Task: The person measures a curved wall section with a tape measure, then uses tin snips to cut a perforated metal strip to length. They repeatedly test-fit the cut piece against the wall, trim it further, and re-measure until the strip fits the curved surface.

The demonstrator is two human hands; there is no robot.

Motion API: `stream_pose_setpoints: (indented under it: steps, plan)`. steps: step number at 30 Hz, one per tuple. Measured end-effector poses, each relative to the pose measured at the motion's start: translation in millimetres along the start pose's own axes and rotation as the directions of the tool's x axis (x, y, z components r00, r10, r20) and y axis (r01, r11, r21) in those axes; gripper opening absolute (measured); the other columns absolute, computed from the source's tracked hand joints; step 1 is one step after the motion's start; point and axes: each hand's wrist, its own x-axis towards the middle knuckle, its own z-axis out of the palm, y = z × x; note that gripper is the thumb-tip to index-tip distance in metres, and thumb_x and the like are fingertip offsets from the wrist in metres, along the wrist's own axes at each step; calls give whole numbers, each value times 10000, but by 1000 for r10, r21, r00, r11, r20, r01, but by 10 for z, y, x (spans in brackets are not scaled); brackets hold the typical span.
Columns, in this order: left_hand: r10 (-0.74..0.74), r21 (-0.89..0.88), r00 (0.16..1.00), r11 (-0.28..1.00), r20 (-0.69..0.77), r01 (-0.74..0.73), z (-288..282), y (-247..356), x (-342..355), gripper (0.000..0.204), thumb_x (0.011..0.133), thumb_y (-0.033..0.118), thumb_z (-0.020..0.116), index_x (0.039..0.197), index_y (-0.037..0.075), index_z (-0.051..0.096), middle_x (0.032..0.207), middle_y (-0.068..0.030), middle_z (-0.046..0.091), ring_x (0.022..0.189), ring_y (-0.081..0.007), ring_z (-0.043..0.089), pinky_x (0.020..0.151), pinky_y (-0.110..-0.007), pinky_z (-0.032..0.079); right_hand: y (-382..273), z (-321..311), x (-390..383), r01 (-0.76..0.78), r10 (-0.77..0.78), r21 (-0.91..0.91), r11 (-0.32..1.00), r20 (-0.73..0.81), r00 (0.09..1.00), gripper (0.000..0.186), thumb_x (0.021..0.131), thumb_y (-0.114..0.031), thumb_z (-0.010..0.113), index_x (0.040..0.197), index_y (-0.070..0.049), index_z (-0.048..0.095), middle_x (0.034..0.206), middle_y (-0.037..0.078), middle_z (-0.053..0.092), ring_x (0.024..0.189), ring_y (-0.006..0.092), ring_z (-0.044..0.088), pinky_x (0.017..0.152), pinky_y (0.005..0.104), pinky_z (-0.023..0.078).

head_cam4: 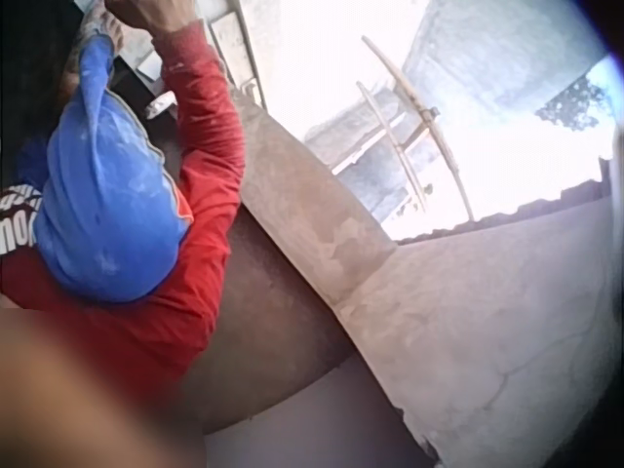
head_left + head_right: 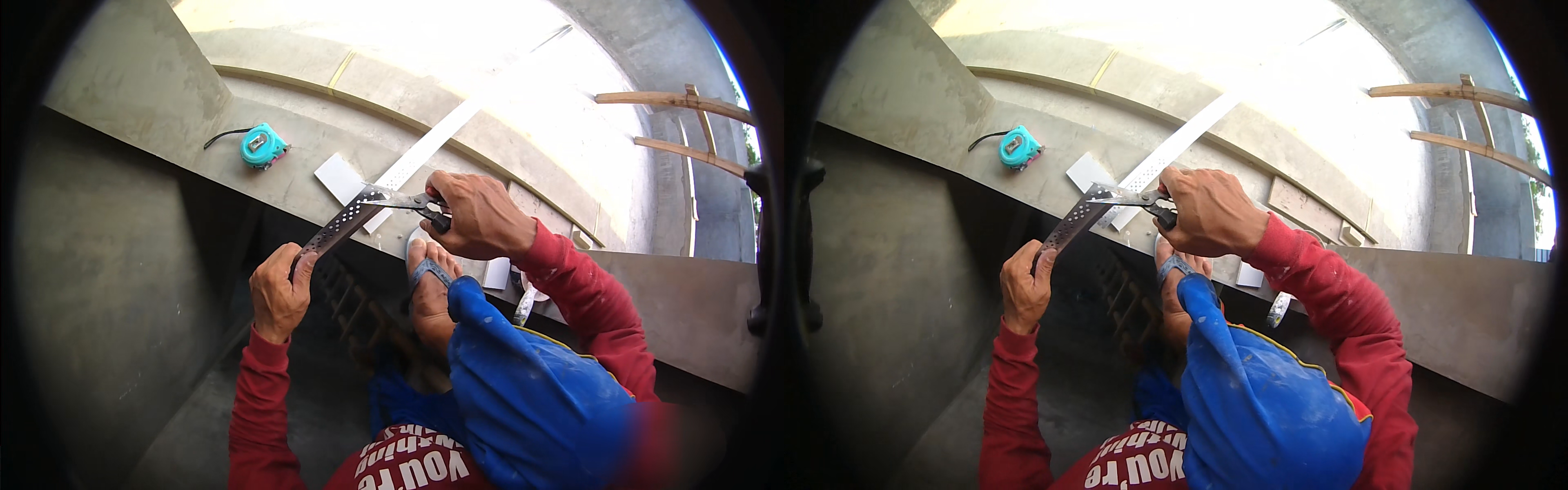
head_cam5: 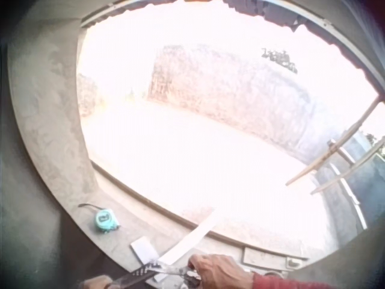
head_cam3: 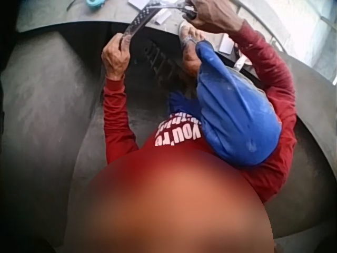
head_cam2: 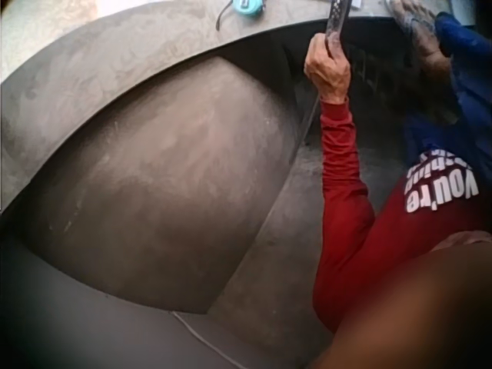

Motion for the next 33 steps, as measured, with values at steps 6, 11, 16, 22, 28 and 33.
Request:
stream_pose_setpoints:
  steps: [6, 11, 16, 22, 28, 33]
  plan:
    - [0, 27, 1000, 1000, -21, 0, 16, 8, -10, 337, 1010, 290, 617, 811, 28, 544, 726, -155, 533, 657, -405, 558, 578, -457, 423, -20, -92, 21, 58, -58, 9, 998, -4, 998, 313, 787, -264, 729, 939, -25, 595, 777, 168, 647, 727, 387, 648, 641, 473, 480]
    - [75, 103, 992, 993, -105, -64, 64, 8, -25, 297, 993, 259, 632, 809, 43, 543, 730, -135, 534, 663, -381, 562, 576, -454, 428, -17, -110, 21, 67, -67, -13, 998, -15, 998, 305, 779, -257, 726, 926, -24, 595, 767, 171, 643, 719, 392, 644, 640, 478, 478]
    - [125, 202, 979, 975, -159, -92, 95, -8, -43, 282, 990, 255, 633, 816, 53, 540, 744, -110, 523, 673, -345, 560, 578, -447, 431, 2, -126, 33, 90, -90, -30, 996, 2, 996, 308, 770, -261, 723, 915, -22, 594, 760, 175, 638, 715, 395, 641, 641, 486, 477]
    - [177, 290, 964, 950, -200, -114, 124, 14, -62, 285, 994, 267, 631, 820, 60, 539, 754, -97, 514, 677, -317, 559, 576, -431, 432, -7, -119, 53, 56, -55, -18, 998, 54, 997, 320, 761, -277, 720, 906, -21, 595, 748, 184, 633, 706, 400, 638, 639, 488, 475]
    - [189, 333, 958, 936, -215, -110, 120, 41, -70, 286, 996, 273, 630, 826, 60, 543, 756, -91, 508, 675, -305, 552, 573, -422, 432, -8, -134, 60, 87, -87, -19, 996, 39, 996, 321, 757, -270, 721, 915, -22, 593, 752, 186, 637, 708, 399, 640, 639, 486, 475]
    - [202, 359, 953, 926, -224, -112, 137, 37, -77, 287, 1002, 277, 623, 833, 59, 542, 758, -93, 504, 681, -304, 551, 573, -422, 433, 7, -159, 78, 135, -134, -59, 989, 20, 991, 308, 754, -246, 725, 917, -22, 591, 751, 180, 642, 709, 395, 644, 642, 488, 477]
